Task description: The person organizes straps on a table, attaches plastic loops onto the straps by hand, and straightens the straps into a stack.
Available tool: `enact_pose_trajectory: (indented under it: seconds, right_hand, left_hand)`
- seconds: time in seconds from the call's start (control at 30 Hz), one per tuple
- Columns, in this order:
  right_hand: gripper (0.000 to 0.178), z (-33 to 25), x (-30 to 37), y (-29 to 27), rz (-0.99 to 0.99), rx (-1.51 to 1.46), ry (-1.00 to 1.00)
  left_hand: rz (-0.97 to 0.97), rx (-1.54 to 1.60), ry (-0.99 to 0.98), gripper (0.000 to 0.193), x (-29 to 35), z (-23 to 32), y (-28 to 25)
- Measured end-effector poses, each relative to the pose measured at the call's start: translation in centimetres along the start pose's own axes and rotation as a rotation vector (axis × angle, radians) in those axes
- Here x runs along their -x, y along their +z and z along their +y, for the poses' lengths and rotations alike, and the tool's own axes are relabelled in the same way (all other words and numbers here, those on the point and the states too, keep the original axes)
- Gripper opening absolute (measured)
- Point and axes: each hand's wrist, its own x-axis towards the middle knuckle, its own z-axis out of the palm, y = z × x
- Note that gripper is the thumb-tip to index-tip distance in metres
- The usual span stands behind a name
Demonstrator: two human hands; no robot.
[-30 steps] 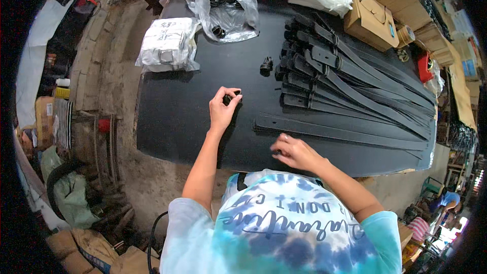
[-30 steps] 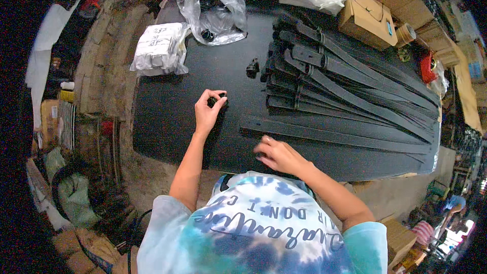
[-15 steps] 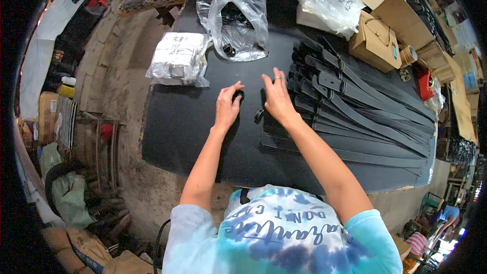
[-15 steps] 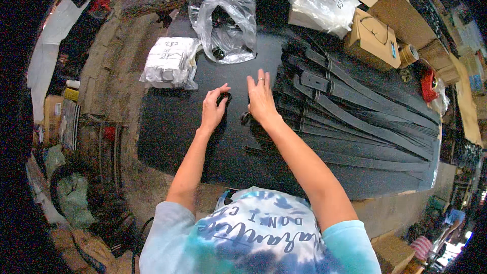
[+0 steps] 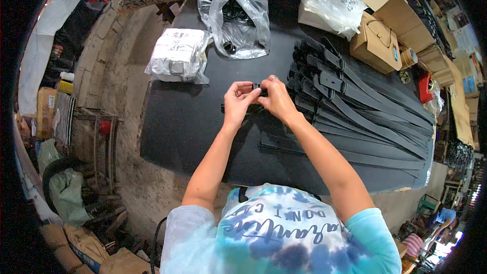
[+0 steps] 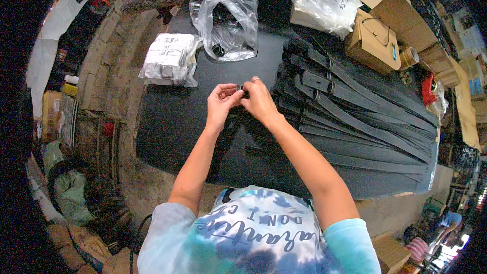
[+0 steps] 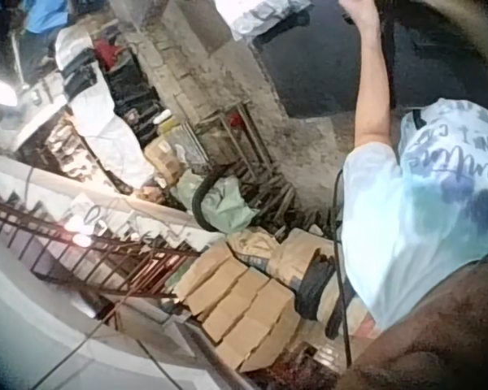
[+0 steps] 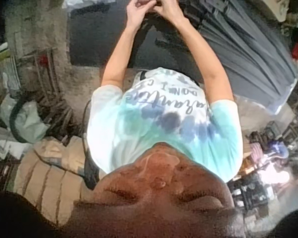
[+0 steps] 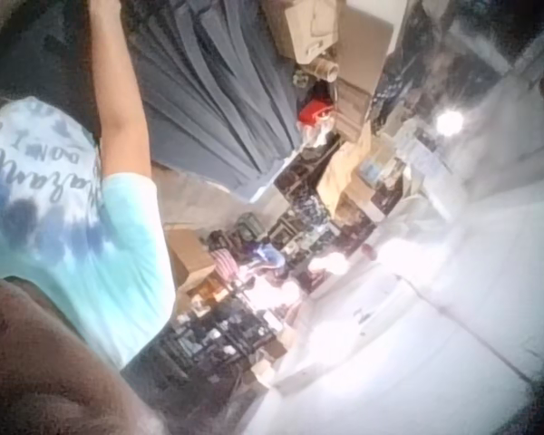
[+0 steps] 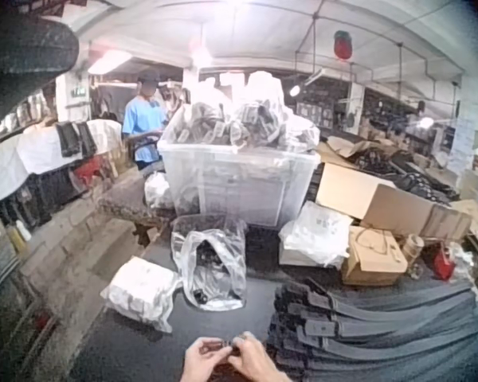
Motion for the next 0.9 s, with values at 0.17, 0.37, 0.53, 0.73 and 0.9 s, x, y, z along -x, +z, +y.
enact_pose_trajectory:
  seconds: [0.17,0.37,0.53,0.73,0.9]
  right_hand:
    - [0.022,0.5,0.4,-0.8,-0.05,-0.092,-0.16]
    - [0.025,1.2,1.5,-1.5,-0.164,-0.182,0.085]
    - [0.026,2.1,1.4,0.6,-0.024,-0.381,0.026]
    - [0.029,-0.2,1.6,1.2,-0.196,-0.813,0.384]
    - [0.03,0.7,0.7,0.8,-0.061,-0.852,0.331]
  left_hand:
    - [-0.042,0.087,-0.018,0.022,0.2,1.4,-0.8]
    - [0.053,-0.474,0.065,0.015,0.7,1.1,-5.6]
    - [0.053,-0.941,0.239,0.029,2.8,1.9,-3.5]
    - [0.103,-0.695,0.439,0.038,4.0,2.2,-0.3]
    - [0.111,-0.597,0.413,0.025,3.7,2.7,-0.2]
